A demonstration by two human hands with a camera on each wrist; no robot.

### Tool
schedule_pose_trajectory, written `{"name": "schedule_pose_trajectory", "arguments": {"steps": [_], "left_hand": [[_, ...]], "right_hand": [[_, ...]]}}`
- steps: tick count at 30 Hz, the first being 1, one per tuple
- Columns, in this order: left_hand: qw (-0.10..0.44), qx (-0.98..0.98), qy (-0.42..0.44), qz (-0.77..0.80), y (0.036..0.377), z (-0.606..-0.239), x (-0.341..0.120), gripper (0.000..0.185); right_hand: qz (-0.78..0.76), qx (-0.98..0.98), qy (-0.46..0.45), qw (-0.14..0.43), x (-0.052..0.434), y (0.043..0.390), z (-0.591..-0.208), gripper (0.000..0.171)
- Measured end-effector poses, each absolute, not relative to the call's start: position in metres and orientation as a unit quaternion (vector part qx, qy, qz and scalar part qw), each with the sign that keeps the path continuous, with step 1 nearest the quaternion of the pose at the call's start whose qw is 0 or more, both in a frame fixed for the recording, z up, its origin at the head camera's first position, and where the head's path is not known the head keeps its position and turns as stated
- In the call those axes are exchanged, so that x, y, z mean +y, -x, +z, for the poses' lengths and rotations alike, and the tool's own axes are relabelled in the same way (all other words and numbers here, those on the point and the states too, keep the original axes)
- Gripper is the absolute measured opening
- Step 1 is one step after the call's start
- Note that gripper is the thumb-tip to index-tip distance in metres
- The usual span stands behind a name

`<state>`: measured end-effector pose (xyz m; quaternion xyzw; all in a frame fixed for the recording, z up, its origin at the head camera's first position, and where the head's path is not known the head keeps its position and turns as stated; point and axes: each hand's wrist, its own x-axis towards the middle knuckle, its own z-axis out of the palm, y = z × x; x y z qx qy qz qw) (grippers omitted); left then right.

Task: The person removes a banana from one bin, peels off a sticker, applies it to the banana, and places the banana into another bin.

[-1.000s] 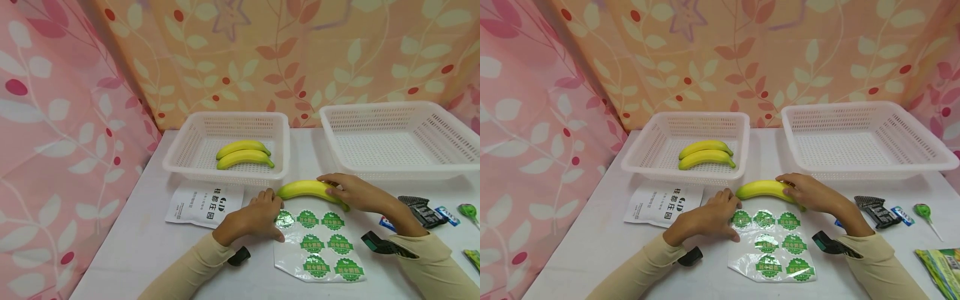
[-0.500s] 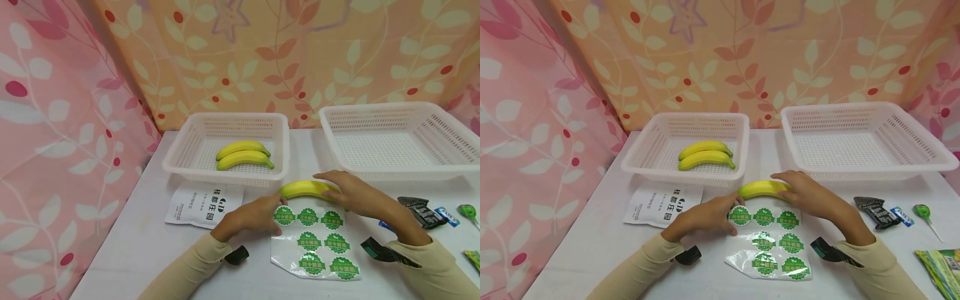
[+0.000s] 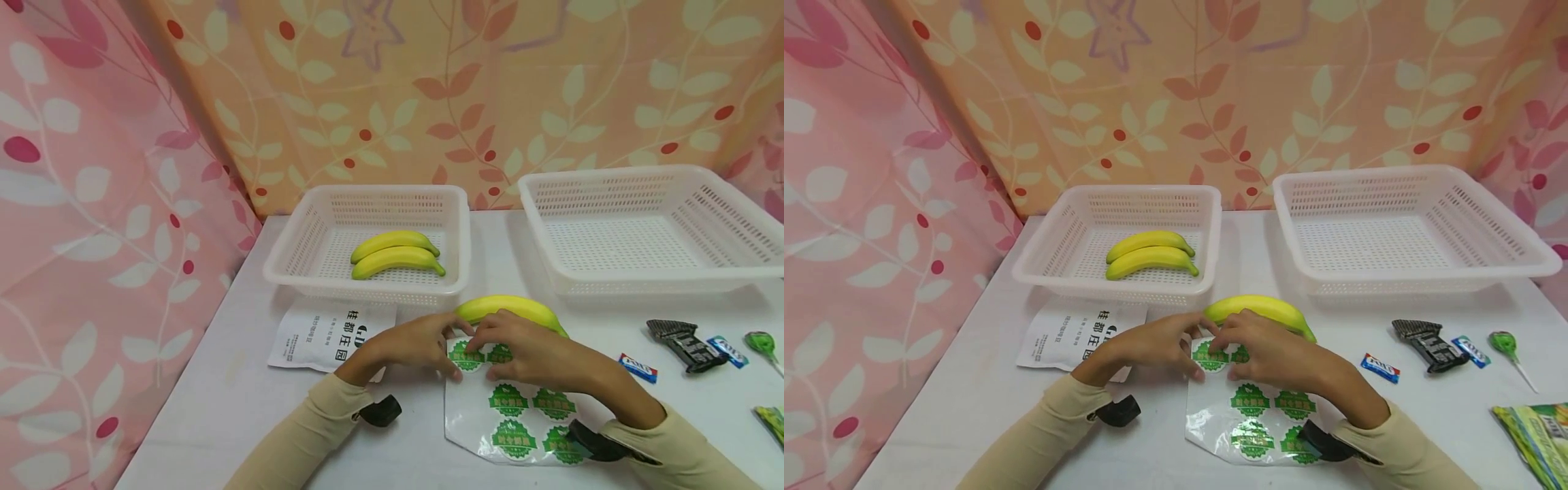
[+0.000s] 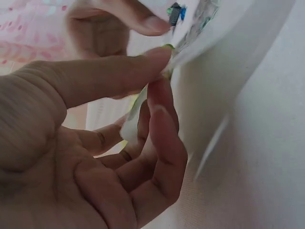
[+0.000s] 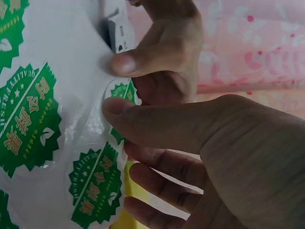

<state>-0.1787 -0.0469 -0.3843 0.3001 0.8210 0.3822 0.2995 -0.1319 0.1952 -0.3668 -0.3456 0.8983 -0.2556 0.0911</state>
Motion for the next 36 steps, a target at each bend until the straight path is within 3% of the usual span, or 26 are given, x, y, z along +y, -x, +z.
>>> {"name": "schedule_pose_trajectory", "arguments": {"steps": [7,15,18,27,31,36], "left_hand": [[0.354,0.777,-0.277,0.441,0.182,-0.384,-0.05,0.067],[0.362,0.774,-0.271,0.443,0.182,-0.384,-0.051,0.067],[0.332,0.806,-0.283,0.401,0.179,-0.382,-0.049,0.069],[0.228,0.893,-0.309,0.234,0.16,-0.358,-0.052,0.061],[0.249,0.858,-0.319,0.316,0.164,-0.355,-0.052,0.052],[0.321,0.783,-0.27,0.459,0.168,-0.363,-0.045,0.058]], "right_hand": [[-0.26,0.903,0.327,0.105,0.192,0.134,-0.374,0.037],[-0.251,0.9,0.344,0.089,0.193,0.135,-0.374,0.018],[-0.263,0.899,0.347,0.053,0.194,0.136,-0.374,0.017],[-0.28,0.869,0.384,-0.138,0.203,0.14,-0.369,0.03],[-0.294,0.85,0.396,-0.185,0.209,0.142,-0.364,0.032],[-0.302,0.846,0.394,-0.194,0.211,0.141,-0.361,0.033]]}}
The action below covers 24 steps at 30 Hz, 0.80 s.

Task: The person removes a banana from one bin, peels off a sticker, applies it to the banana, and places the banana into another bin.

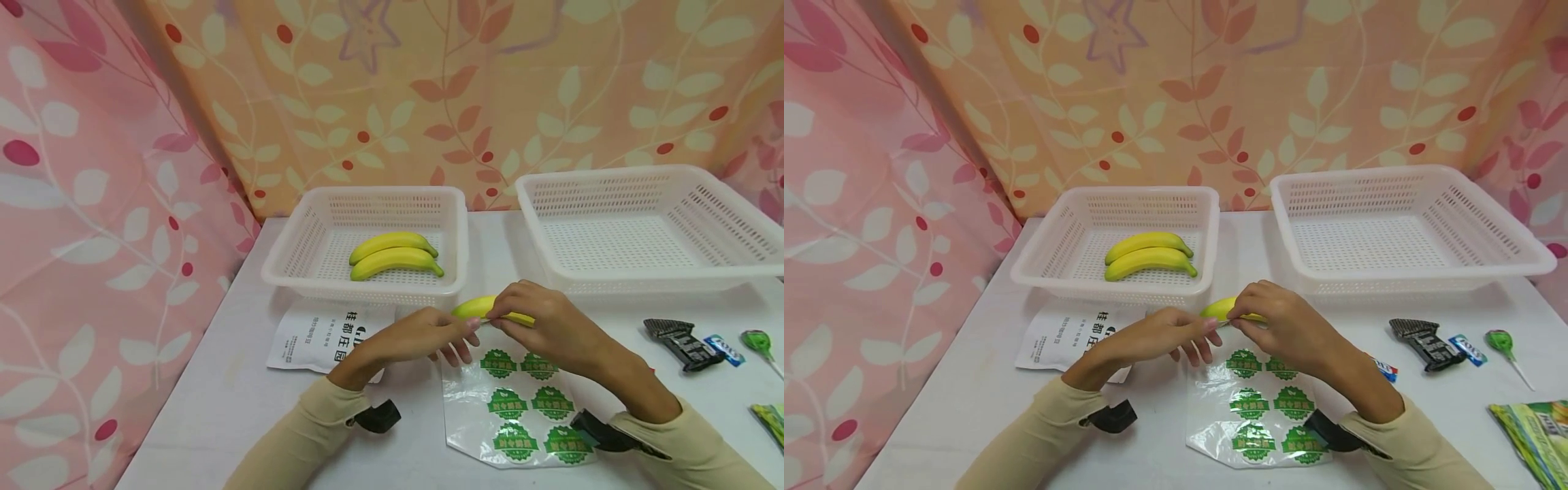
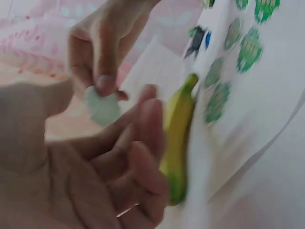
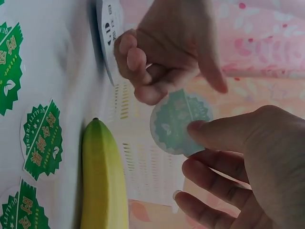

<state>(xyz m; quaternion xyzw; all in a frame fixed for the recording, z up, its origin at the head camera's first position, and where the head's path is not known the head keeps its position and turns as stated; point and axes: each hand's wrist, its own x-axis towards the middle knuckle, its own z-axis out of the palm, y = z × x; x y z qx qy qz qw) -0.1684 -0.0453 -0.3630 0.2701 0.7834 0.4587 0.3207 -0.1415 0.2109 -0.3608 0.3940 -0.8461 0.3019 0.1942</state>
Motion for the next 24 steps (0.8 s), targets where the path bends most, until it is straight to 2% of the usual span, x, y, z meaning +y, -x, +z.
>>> {"name": "schedule_pose_trajectory", "arguments": {"steps": [4,9,13,19,24], "left_hand": [[0.318,0.76,-0.217,0.523,0.169,-0.374,-0.037,0.054],[0.246,0.778,-0.198,0.543,0.169,-0.383,-0.033,0.028],[0.185,0.804,-0.209,0.525,0.167,-0.387,-0.032,0.014],[0.138,0.819,-0.231,0.506,0.165,-0.391,-0.029,0.012],[0.092,0.843,-0.263,0.46,0.163,-0.392,-0.026,0.031]], "right_hand": [[0.289,-0.845,-0.41,0.187,0.212,0.142,-0.361,0.035],[0.276,-0.86,-0.406,0.139,0.214,0.141,-0.361,0.035],[0.298,-0.884,-0.351,0.078,0.217,0.141,-0.359,0.027],[0.304,-0.916,-0.26,0.038,0.219,0.144,-0.358,0.012],[0.325,-0.917,-0.228,0.029,0.225,0.147,-0.36,0.002]]}}
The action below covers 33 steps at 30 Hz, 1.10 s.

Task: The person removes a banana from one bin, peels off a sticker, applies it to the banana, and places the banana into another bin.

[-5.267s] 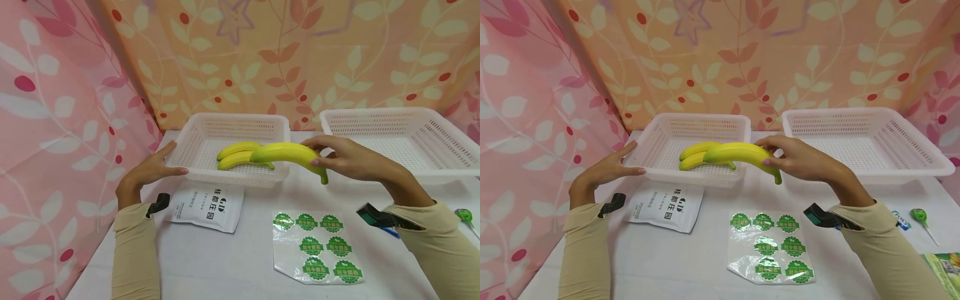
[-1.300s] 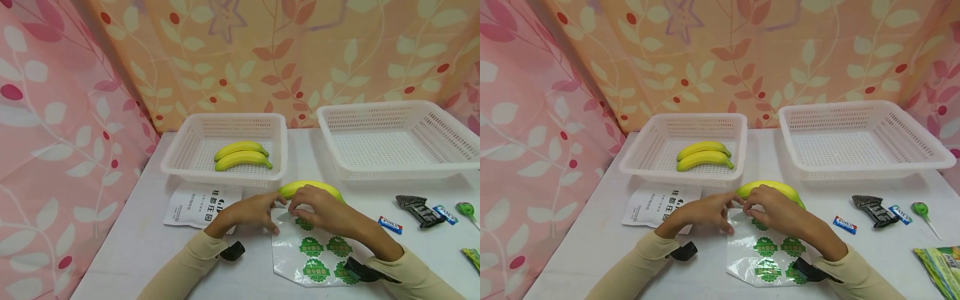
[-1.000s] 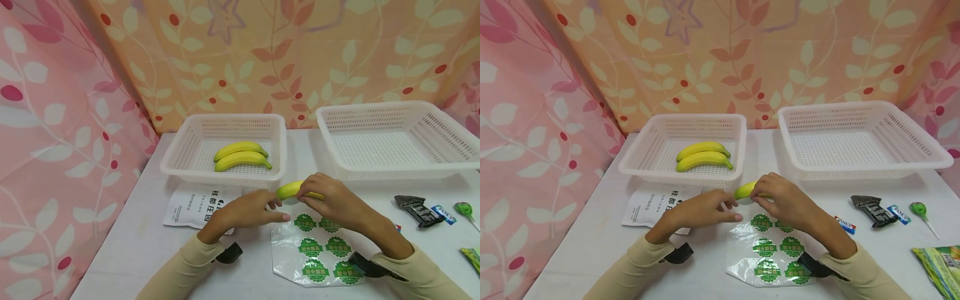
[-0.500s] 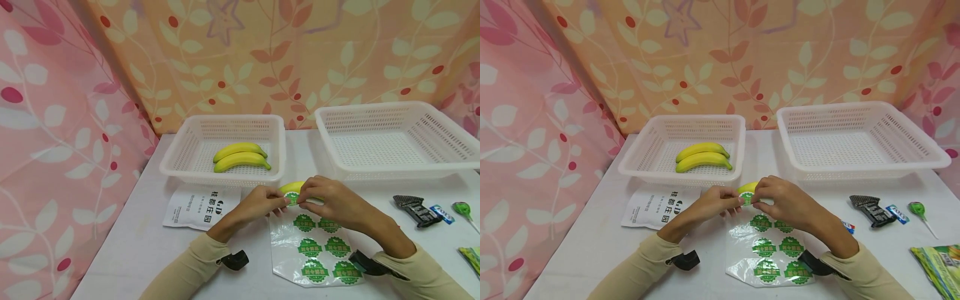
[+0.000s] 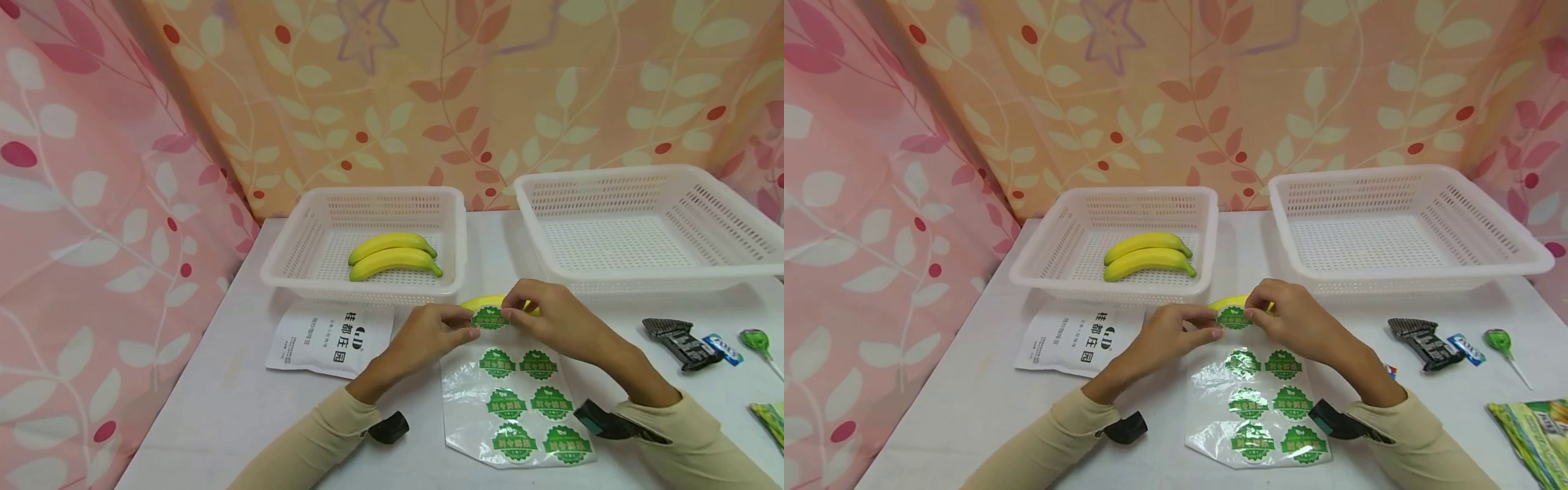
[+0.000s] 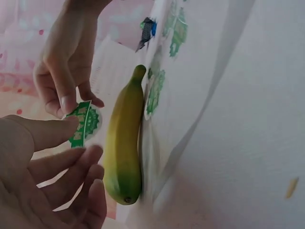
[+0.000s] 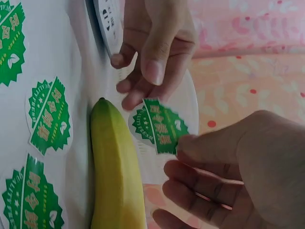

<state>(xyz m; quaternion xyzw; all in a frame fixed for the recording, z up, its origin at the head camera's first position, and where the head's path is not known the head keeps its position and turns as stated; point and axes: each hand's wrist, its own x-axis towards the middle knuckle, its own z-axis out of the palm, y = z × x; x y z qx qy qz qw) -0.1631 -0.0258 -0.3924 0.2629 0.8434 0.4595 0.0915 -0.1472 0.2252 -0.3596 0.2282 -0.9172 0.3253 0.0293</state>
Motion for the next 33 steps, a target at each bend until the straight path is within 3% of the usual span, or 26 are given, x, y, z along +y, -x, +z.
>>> {"name": "schedule_pose_trajectory", "arguments": {"steps": [8,16,24,33], "left_hand": [[-0.006,0.89,-0.326,0.318,0.158,-0.394,-0.017,0.063],[0.041,0.9,-0.337,0.274,0.16,-0.398,-0.011,0.083],[0.087,0.902,-0.322,0.272,0.173,-0.395,0.01,0.083],[0.06,0.923,-0.304,0.226,0.179,-0.395,0.026,0.075]], "right_hand": [[0.349,-0.919,-0.184,0.007,0.233,0.157,-0.368,0.007],[0.349,-0.927,-0.136,-0.033,0.241,0.164,-0.376,0.019],[0.347,-0.929,-0.123,-0.037,0.243,0.168,-0.382,0.017],[0.353,-0.927,-0.125,-0.039,0.244,0.169,-0.382,0.017]]}}
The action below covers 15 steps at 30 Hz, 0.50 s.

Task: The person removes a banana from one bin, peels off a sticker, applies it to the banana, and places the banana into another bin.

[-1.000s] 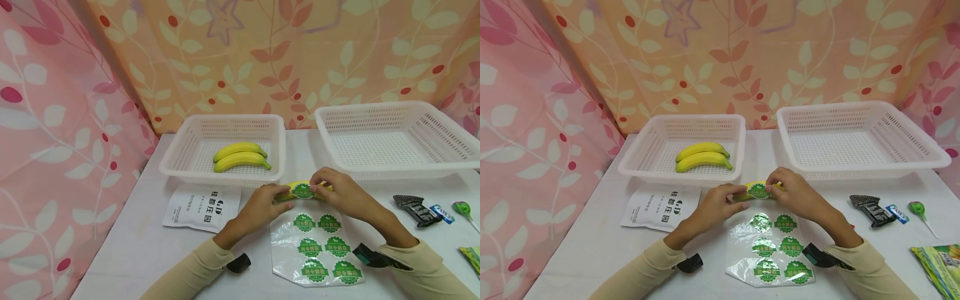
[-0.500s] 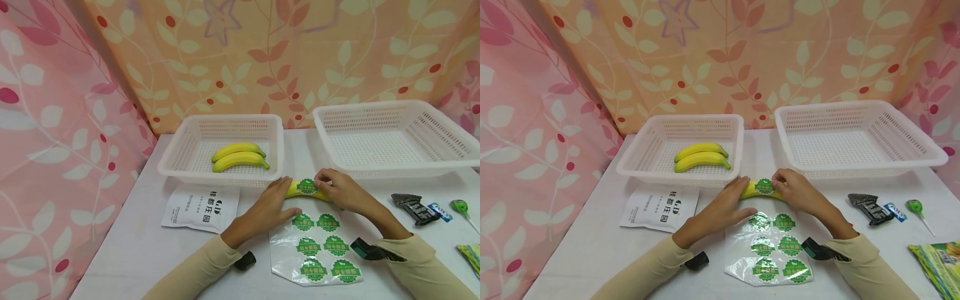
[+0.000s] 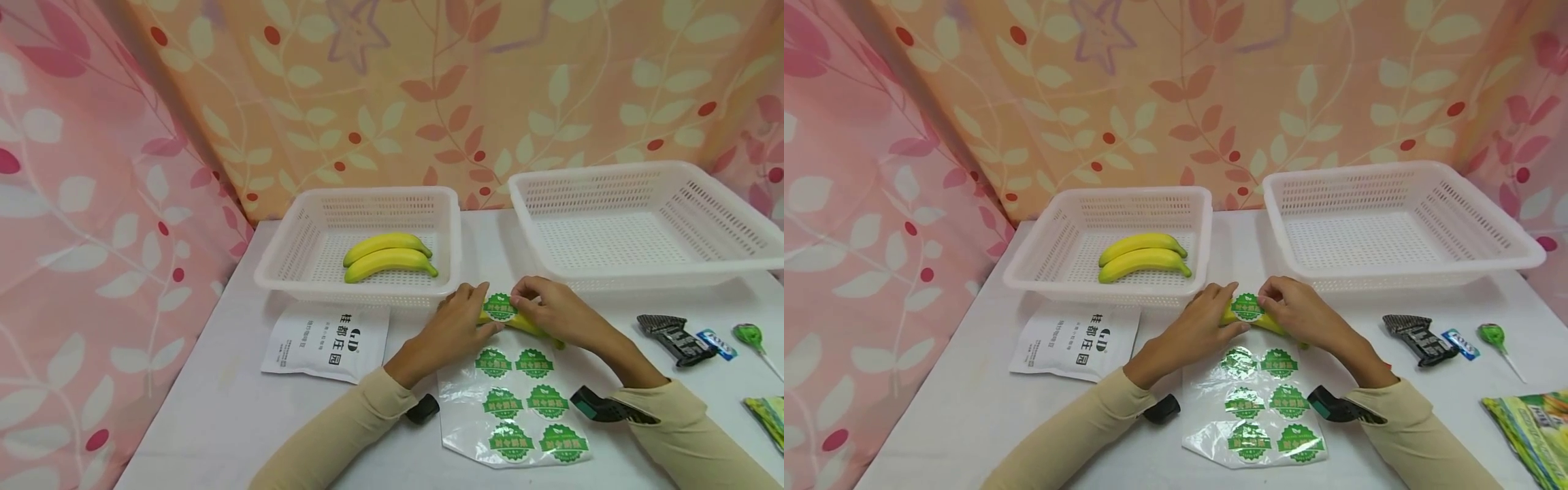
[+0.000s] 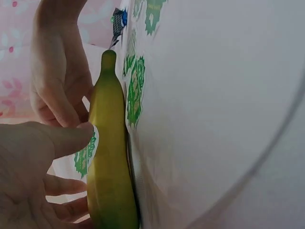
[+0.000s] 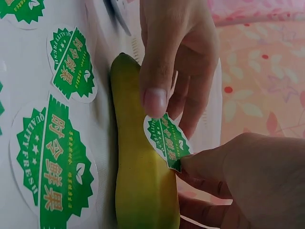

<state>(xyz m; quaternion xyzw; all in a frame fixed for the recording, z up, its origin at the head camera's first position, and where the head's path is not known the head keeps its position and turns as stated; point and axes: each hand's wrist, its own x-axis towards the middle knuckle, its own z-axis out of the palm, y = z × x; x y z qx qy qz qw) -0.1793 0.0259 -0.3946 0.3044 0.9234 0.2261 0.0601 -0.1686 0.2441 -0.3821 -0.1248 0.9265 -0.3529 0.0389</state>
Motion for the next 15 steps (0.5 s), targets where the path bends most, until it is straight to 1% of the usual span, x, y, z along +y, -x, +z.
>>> {"name": "schedule_pose_trajectory", "arguments": {"steps": [4,10,13,15], "left_hand": [[0.047,0.923,-0.301,0.234,0.1826,-0.3959,0.0258,0.068],[0.046,0.913,-0.302,0.27,0.1858,-0.3996,0.0243,0.06],[0.045,0.908,-0.303,0.284,0.1871,-0.4013,0.024,0.056],[0.045,0.906,-0.303,0.293,0.1878,-0.402,0.0235,0.054]], "right_hand": [[-0.354,0.926,0.13,0.034,0.2423,0.1697,-0.3835,0.015],[-0.368,0.92,0.138,0.018,0.2405,0.1689,-0.3828,0.01],[-0.397,0.904,0.161,0.004,0.2411,0.1684,-0.3834,0.007],[-0.402,0.896,0.189,0.002,0.2413,0.1684,-0.3854,0.011]]}}
